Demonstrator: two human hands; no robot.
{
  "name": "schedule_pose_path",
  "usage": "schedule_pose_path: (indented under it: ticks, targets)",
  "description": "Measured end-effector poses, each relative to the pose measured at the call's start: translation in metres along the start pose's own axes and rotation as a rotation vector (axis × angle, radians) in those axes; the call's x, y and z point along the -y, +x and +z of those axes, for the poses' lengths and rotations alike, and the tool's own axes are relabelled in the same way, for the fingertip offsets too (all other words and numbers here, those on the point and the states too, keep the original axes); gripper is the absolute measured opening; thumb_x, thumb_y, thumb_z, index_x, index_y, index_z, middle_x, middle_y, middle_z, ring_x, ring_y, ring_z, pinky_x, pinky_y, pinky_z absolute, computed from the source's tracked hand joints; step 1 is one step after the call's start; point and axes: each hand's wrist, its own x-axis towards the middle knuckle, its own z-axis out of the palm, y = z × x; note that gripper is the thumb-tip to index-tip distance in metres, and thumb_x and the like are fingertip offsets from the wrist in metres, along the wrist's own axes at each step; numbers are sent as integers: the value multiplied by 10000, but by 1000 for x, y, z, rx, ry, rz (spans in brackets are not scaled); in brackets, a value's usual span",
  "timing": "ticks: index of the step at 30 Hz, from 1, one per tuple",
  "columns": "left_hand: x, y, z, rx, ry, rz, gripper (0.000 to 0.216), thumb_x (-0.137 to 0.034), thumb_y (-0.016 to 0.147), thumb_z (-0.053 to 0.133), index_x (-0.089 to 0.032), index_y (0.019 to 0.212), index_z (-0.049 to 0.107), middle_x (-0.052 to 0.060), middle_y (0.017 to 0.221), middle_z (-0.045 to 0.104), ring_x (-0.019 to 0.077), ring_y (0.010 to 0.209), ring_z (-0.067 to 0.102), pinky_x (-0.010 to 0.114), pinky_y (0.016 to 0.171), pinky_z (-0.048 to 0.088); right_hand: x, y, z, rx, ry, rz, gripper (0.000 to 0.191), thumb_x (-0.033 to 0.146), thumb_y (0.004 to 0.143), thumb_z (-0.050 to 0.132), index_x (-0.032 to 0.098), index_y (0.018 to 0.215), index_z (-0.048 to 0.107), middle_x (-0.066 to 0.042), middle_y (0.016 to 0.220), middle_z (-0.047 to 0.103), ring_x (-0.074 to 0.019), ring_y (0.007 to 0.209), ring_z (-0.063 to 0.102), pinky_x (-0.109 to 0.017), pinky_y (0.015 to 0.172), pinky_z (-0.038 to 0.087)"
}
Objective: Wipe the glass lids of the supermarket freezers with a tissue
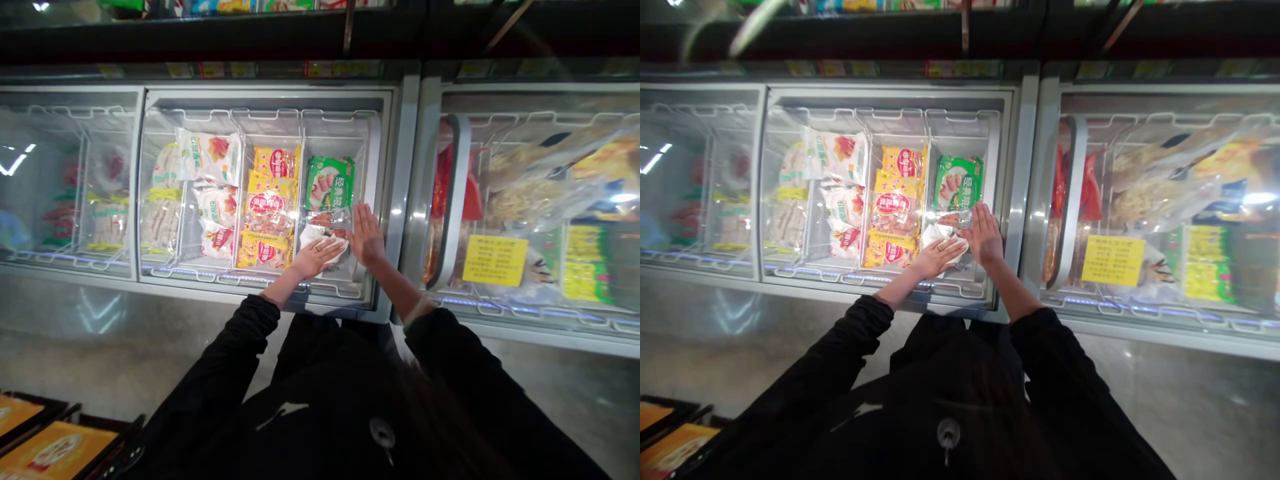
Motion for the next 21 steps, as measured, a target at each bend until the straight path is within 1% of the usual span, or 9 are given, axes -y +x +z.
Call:
schedule_pose_path:
  ticks: [1, 3, 6, 8, 10, 13, 16, 18, 21]
  targets:
    - [1, 3, -2, 2, -14, -37, 644, -392, 1116, 378, -348, 1745, 244, -52, 1802, 319, 187, 1688, 249, 415, 1394, 191, 1, -14, 3, 6, 17, 13, 724, 303, 1068, 422, 49, 1729, 274, -190, 1818, 253, -294, 1713, 152, -554, 1380, 226]
    - [-7, 13, 0, -25, -35, -201, 646, -403, 1123, 336, -289, 1753, 243, -12, 1818, 276, 219, 1701, 211, 454, 1400, 159, 3, -36, 8, 15, 42, 47, 732, 300, 1062, 426, 24, 1721, 269, -213, 1817, 237, -306, 1716, 125, -575, 1371, 235]
    - [-39, 22, 13, -72, -51, -455, 669, -396, 1129, 281, -187, 1760, 208, 54, 1835, 204, 260, 1715, 156, 516, 1397, 151, 3, -50, 12, 33, 56, 50, 760, 308, 1054, 446, 9, 1722, 241, -224, 1823, 200, -314, 1720, 86, -584, 1372, 220]
    - [-62, 12, 24, -49, -59, -429, 670, -382, 1127, 296, -182, 1760, 205, 61, 1831, 218, 263, 1714, 161, 521, 1397, 154, 1, -49, 11, 46, 58, 28, 778, 326, 1052, 469, 39, 1734, 230, -204, 1829, 194, -313, 1719, 88, -570, 1380, 207]
    - [-74, -8, 32, 2, -64, -298, 666, -371, 1122, 327, -213, 1758, 215, 41, 1827, 242, 252, 1712, 170, 511, 1400, 148, 0, -45, 9, 49, 56, 14, 786, 335, 1051, 490, 79, 1746, 228, -182, 1833, 198, -322, 1717, 109, -565, 1385, 202]
    - [-65, -41, 34, 72, -66, -173, 639, -375, 1122, 334, -262, 1748, 262, -1, 1818, 276, 220, 1707, 190, 473, 1400, 150, 0, -41, 7, 69, 29, 10, 787, 309, 1046, 504, 64, 1743, 232, -191, 1831, 200, -345, 1713, 123, -582, 1384, 202]
    - [-42, -51, 28, 99, -65, -175, 632, -387, 1120, 330, -249, 1736, 310, 1, 1812, 295, 209, 1704, 199, 447, 1399, 149, 2, -41, 5, 99, -1, 12, 800, 285, 1043, 519, 6, 1730, 222, -216, 1834, 154, -359, 1714, 102, -582, 1390, 177]
    - [-36, -40, 27, 49, -60, -294, 656, -392, 1120, 310, -196, 1745, 280, 40, 1828, 242, 225, 1712, 166, 471, 1400, 139, 2, -41, 5, 107, -5, 10, 806, 286, 1049, 525, 1, 1733, 208, -218, 1839, 114, -365, 1715, 88, -581, 1393, 163]
    - [-50, -16, 37, -82, -52, -567, 684, -405, 1126, 262, -152, 1759, 206, 78, 1843, 164, 252, 1721, 122, 525, 1397, 138, 1, -42, 7, 98, 6, -1, 764, 285, 1078, 473, 1, 1735, 206, -219, 1843, 107, -379, 1714, 59, -571, 1396, 138]
